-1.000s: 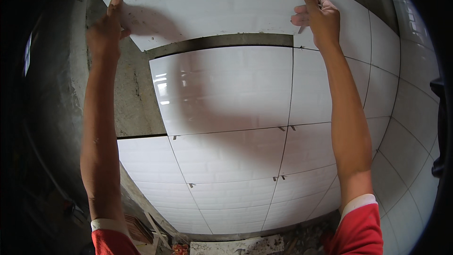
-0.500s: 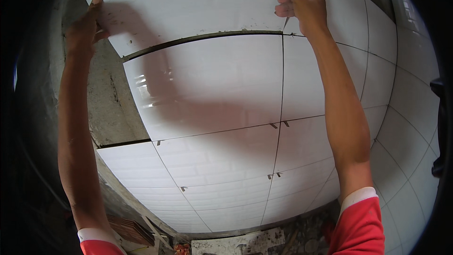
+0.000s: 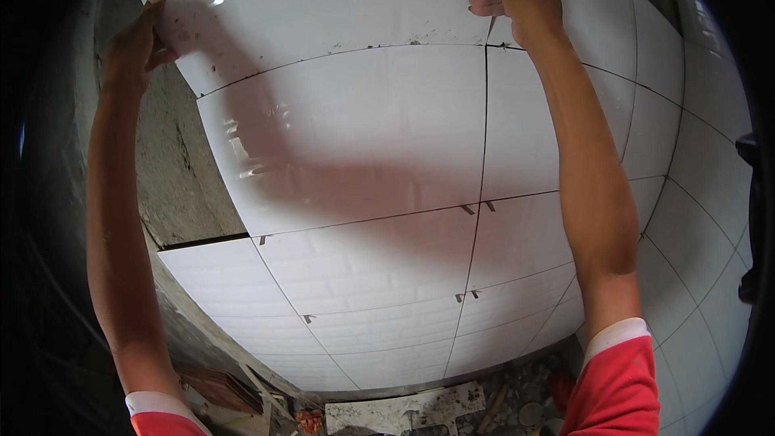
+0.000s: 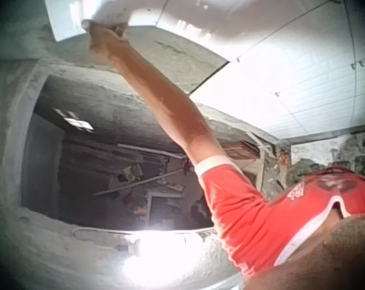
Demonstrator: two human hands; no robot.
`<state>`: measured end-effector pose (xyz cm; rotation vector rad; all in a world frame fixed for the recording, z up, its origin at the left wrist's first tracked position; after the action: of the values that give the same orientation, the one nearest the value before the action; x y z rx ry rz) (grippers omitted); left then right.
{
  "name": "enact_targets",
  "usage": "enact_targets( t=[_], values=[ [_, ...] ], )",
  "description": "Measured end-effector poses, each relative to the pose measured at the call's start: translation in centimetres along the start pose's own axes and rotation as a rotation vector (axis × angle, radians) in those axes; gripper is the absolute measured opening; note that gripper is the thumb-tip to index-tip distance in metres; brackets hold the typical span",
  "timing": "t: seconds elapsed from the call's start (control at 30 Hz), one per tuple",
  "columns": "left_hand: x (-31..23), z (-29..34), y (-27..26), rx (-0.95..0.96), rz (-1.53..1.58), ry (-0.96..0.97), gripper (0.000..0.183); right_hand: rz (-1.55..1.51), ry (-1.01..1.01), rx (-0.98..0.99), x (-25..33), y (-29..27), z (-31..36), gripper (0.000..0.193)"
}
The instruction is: The person wipes a white wall tile with a cloth, then scoops cement from a bucket and spreads it on a tile using a trowel. The person applies the cement-coated tile to the wall and presses it into place. The process repeats with additional tiles.
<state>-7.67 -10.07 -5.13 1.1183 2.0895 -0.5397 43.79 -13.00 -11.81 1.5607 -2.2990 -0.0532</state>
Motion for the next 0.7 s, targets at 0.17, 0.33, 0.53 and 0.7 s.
enact_targets(
  t=[0.17, 0.33, 0.53, 0.7],
  values=[
    [0.2, -0.8, 0.4, 0.064, -0.068, 0.018, 0.077, 0.056, 0.026, 0.059, -1.8, -0.3, -1.1, 0.063],
    [-0.8, 0.1, 0.3, 0.014, 0.051, -0.023, 0.063, 0.154, -0.048, 0.071, -1.8, -0.3, -1.7, 0.089],
    [-2.0, 1.5, 0.6, -0.040, -0.072, -0.089, 0.057, 0.191, -0.037, 0.091, -1.9, 0.4, -2.3, 0.087],
    [-2.1, 0.9, 0.7, -0.033, -0.102, -0.083, 0.060, 0.233, -0.017, 0.125, -2.4, 0.6, -3.0, 0.087]
  ],
)
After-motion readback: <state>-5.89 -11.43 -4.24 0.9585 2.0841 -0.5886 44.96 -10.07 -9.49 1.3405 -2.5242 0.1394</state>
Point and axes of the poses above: each hand's wrist, its own z-axis away from the middle knuckle, its own y-axis out of the palm, x = y × z, the point moved 10 cm from there along -z, towards the middle knuckle, and after that the axes turned 14 degrees about -y, right-handed, at the moved point
